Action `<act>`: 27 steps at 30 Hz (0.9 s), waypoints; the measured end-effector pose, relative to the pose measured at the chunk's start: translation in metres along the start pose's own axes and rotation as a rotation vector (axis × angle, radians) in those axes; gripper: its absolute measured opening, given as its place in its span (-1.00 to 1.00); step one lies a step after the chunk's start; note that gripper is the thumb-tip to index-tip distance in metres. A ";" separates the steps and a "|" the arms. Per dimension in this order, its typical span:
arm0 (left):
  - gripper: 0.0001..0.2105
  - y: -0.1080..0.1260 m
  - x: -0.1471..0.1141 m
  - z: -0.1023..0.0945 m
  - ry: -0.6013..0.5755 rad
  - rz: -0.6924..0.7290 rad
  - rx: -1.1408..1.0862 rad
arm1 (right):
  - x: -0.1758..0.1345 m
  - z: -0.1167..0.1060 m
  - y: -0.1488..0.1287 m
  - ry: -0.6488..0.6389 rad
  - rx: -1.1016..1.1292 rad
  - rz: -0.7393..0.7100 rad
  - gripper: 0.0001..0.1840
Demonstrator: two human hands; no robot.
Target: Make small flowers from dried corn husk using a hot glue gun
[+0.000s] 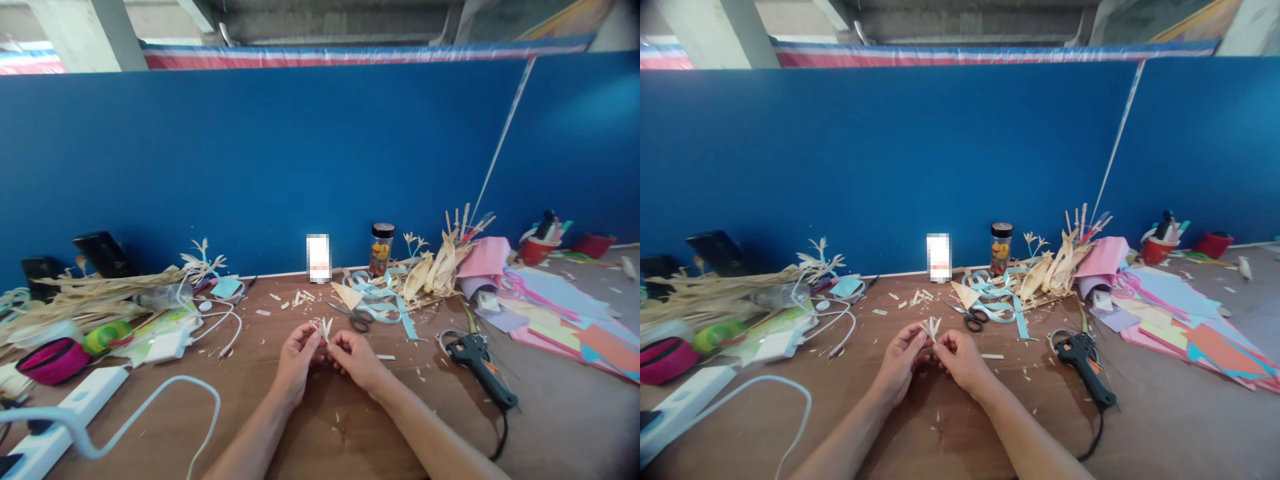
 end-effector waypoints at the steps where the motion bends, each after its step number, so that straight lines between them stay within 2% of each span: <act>1: -0.75 -0.001 0.001 -0.001 0.002 -0.008 -0.004 | 0.000 0.000 0.001 -0.004 -0.011 -0.003 -0.73; 5: -0.75 -0.004 0.004 -0.004 0.045 -0.049 -0.042 | 0.000 0.000 0.003 -0.025 -0.063 -0.007 -0.76; 8: -0.75 -0.004 0.005 -0.006 0.073 -0.083 -0.076 | -0.002 -0.004 -0.004 0.041 -0.159 -0.058 -0.76; 11: -0.76 -0.003 0.004 -0.007 0.063 -0.105 -0.088 | -0.011 -0.009 -0.028 0.161 -0.281 -0.125 -0.73; 13: -0.79 -0.002 0.004 -0.007 0.054 -0.103 -0.092 | -0.023 -0.011 -0.048 0.168 -0.401 -0.158 -0.76; 16: -0.79 -0.003 0.004 -0.007 0.063 -0.105 -0.087 | -0.053 -0.023 -0.074 0.163 -0.761 -0.257 -0.78; 17: -0.78 -0.004 0.004 -0.007 0.072 -0.110 -0.082 | -0.065 -0.032 -0.077 0.167 -0.916 -0.271 -0.77; 19: -0.77 -0.005 0.004 -0.007 0.084 -0.117 -0.074 | -0.089 -0.062 -0.076 0.318 -1.202 -0.258 -0.79; 22: -0.77 -0.006 0.004 -0.006 0.089 -0.121 -0.077 | -0.118 -0.118 -0.061 0.588 -1.545 -0.091 -0.74; 24: -0.76 -0.006 0.004 -0.006 0.085 -0.128 -0.075 | -0.128 -0.149 -0.048 0.677 -1.664 0.088 -0.66; 27: -0.76 -0.007 0.004 -0.006 0.064 -0.125 -0.073 | -0.134 -0.175 -0.031 0.646 -1.637 0.278 -0.60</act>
Point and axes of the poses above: each hand's wrist, its own x-axis towards the middle knuckle, its own z-axis out of the palm, y = z × x, the point moved 4 cm from there along x, towards the middle knuckle, and after that the axes turned 3 degrees about -y, right-handed, at the moved point
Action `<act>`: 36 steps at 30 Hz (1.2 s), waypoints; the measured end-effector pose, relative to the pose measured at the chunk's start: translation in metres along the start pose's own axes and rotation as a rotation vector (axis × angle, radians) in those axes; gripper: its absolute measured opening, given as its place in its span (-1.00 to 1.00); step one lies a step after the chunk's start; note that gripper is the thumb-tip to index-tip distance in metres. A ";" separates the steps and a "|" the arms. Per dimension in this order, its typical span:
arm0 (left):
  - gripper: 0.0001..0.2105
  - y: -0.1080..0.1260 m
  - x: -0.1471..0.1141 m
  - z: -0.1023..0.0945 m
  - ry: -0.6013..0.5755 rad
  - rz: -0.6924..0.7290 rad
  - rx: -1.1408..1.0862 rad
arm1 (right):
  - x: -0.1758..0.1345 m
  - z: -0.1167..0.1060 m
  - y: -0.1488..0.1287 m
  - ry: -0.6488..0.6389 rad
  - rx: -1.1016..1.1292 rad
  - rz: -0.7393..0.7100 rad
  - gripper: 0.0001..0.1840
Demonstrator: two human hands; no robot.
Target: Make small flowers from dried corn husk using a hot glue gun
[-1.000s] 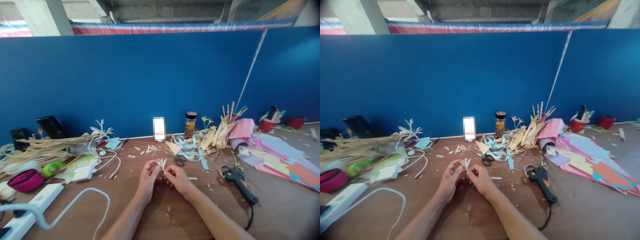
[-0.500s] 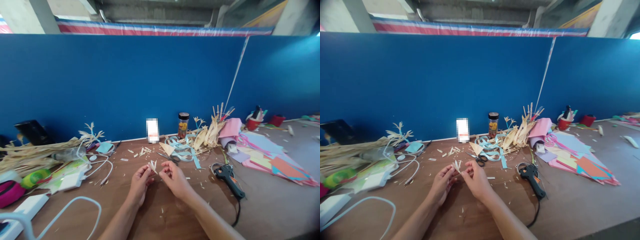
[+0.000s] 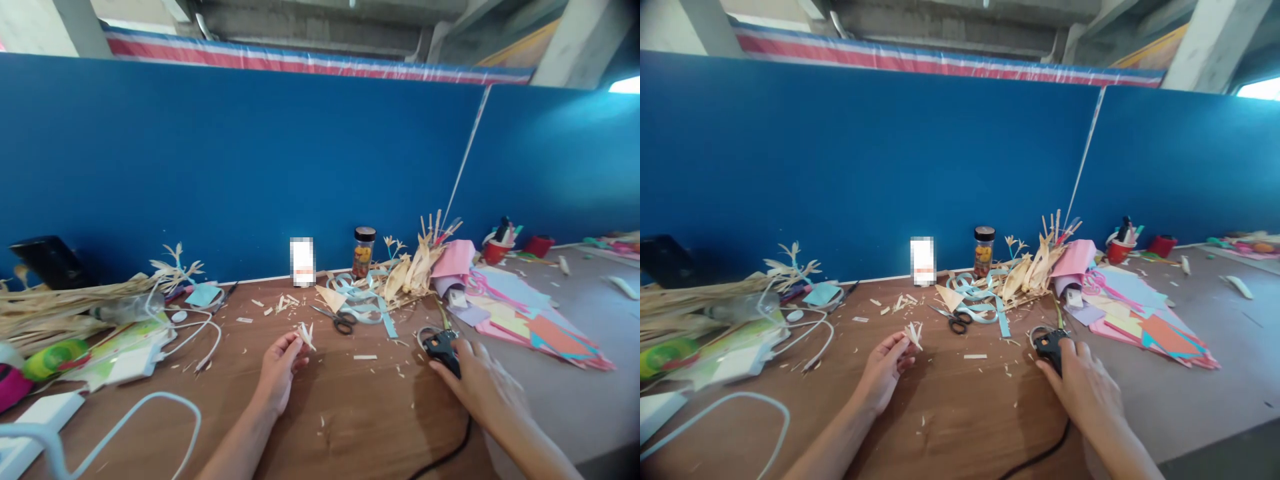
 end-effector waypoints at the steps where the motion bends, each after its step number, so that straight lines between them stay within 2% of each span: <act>1: -0.77 0.000 0.000 0.000 -0.003 0.003 0.000 | 0.000 0.005 0.003 -0.043 0.007 0.009 -0.62; 4: -0.77 -0.001 -0.001 -0.001 -0.005 0.011 0.004 | 0.000 0.014 0.004 -0.091 -0.001 0.004 -0.72; 7: -0.77 -0.002 0.000 -0.002 -0.011 0.021 0.004 | -0.001 0.012 0.004 -0.003 -0.025 -0.001 -0.75; 12: -0.76 -0.002 0.000 -0.002 -0.024 0.034 0.021 | -0.003 -0.013 0.001 0.236 0.041 0.001 -0.59; 16: -0.74 -0.002 0.001 -0.001 -0.030 0.043 0.014 | -0.006 -0.034 -0.013 0.293 0.211 -0.008 -0.52; 20: -0.75 -0.002 0.001 -0.001 -0.041 0.038 0.016 | -0.004 -0.039 -0.027 0.289 0.360 -0.017 -0.47; 23: -0.76 -0.003 0.001 -0.002 -0.033 0.027 0.013 | 0.003 -0.035 -0.031 0.254 0.419 -0.025 -0.52; 31: -0.77 -0.004 0.002 -0.002 -0.022 0.016 -0.001 | 0.009 -0.033 -0.013 0.144 0.573 0.142 -0.57; 33: -0.77 -0.004 0.002 -0.002 -0.023 0.013 0.005 | 0.008 -0.031 -0.012 0.081 0.732 0.145 -0.59; 36: -0.77 -0.004 0.003 -0.003 -0.026 0.007 0.002 | 0.007 -0.024 -0.015 -0.015 1.148 0.120 -0.60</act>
Point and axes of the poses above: each hand's wrist, its own x-axis towards the middle knuckle, its own z-axis out of the palm, y = z × x, the point moved 4 cm from there along x, towards the middle knuckle, and after that the axes turned 3 degrees about -y, right-handed, at the moved point
